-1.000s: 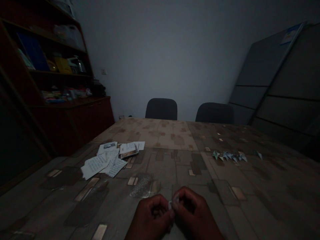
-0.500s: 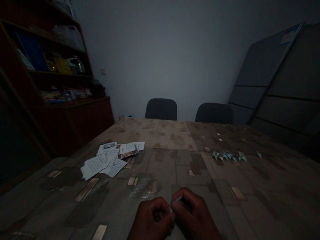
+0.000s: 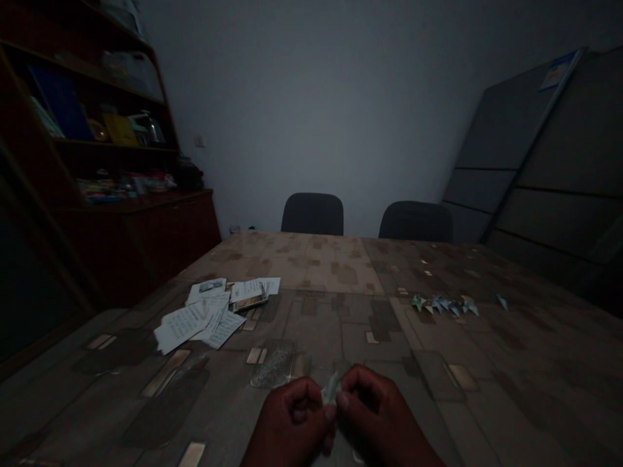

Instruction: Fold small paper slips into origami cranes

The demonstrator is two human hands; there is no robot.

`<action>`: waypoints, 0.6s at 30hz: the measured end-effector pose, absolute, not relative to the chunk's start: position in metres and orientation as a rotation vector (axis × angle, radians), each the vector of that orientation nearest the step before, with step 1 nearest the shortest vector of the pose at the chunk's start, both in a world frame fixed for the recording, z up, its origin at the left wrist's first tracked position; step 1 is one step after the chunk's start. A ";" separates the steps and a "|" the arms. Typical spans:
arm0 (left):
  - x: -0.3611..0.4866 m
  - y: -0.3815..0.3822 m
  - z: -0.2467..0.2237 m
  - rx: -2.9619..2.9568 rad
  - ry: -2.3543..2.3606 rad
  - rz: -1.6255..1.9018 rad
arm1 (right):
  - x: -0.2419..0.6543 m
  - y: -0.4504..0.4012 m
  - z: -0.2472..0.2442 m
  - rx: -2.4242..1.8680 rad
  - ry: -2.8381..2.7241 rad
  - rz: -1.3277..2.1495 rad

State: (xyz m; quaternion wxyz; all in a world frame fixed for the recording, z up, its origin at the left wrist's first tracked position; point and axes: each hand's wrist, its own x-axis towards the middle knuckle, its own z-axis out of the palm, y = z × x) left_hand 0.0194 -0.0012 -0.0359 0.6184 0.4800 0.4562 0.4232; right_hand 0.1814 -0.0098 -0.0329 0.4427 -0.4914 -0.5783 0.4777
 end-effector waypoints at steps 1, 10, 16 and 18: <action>0.019 -0.002 -0.032 1.161 1.083 1.002 | 0.181 -0.010 -0.032 -1.219 -1.446 1.171; 0.018 0.002 -0.016 1.162 1.167 0.999 | 0.181 -0.012 -0.031 -1.157 -1.548 1.097; 0.019 0.001 -0.022 1.237 1.175 0.993 | 0.179 -0.009 -0.034 -1.175 -1.431 1.173; 0.019 0.000 -0.023 1.260 1.179 0.983 | 0.180 -0.008 -0.031 -1.194 -1.423 1.155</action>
